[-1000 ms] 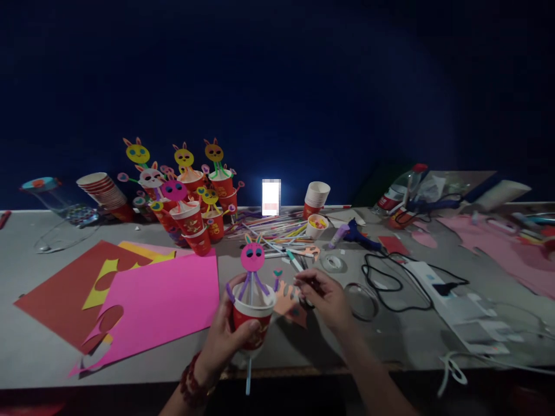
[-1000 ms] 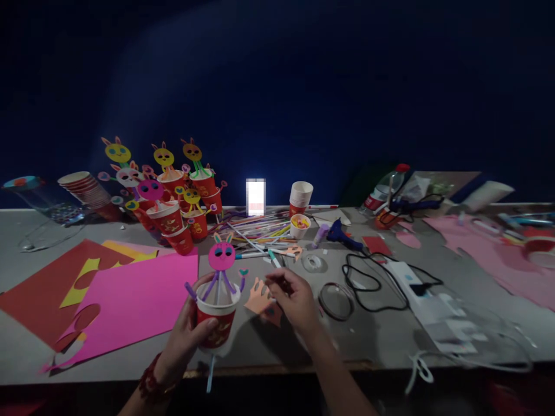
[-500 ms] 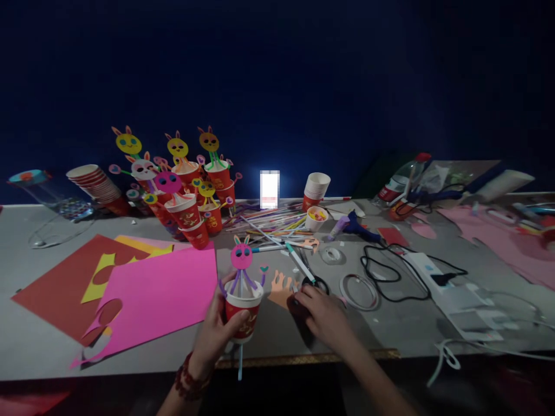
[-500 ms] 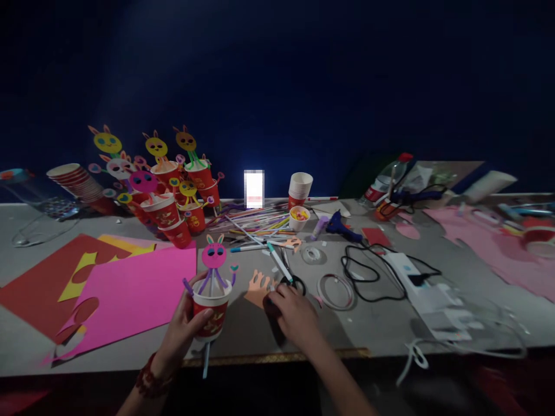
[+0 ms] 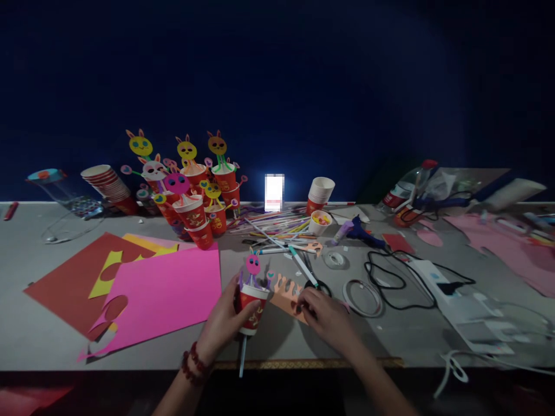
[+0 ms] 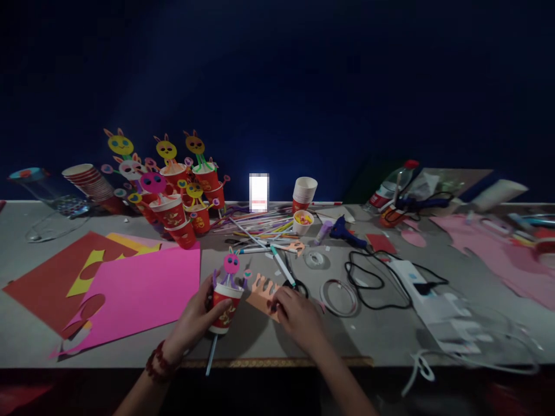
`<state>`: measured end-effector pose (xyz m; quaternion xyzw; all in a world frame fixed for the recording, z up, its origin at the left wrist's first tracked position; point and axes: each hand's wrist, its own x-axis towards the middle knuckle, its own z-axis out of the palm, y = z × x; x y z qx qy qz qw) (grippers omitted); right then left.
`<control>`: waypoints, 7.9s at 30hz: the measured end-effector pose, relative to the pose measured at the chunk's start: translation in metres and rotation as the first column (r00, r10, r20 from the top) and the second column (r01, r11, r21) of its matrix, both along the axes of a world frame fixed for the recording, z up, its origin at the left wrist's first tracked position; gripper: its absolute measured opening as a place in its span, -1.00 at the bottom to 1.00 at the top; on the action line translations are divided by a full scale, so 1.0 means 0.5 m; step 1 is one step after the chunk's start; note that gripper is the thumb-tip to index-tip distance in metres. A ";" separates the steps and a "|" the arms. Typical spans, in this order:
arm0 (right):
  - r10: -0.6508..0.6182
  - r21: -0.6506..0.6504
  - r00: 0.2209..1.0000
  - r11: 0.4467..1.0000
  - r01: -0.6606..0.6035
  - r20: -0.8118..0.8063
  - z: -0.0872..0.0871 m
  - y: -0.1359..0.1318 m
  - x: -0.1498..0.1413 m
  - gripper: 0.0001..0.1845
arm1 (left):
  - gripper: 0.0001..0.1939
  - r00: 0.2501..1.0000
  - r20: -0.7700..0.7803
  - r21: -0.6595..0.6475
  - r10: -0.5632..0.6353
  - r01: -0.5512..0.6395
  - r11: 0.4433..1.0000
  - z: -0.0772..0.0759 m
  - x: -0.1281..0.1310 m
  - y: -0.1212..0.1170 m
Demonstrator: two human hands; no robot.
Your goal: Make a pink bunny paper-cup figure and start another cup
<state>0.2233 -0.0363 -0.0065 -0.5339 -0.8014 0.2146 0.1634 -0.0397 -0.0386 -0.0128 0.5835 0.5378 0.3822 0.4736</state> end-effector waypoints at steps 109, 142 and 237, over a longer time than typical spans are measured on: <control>-0.074 0.293 0.908 0.933 0.209 -0.412 0.053 -0.007 -0.013 -0.85 | -0.72 0.953 0.286 0.001 -0.103 0.107 0.994 0.075 0.115 -0.046; 0.090 0.067 0.713 0.996 -0.060 -0.695 0.078 -0.028 -0.047 -0.96 | -0.82 0.941 0.332 0.025 -0.065 0.060 0.998 0.068 0.114 -0.052; -0.683 -0.670 0.155 0.603 -0.433 -0.714 0.058 -0.047 -0.107 -0.75 | -0.72 0.999 0.031 0.633 0.013 -0.030 0.774 0.057 0.092 -0.043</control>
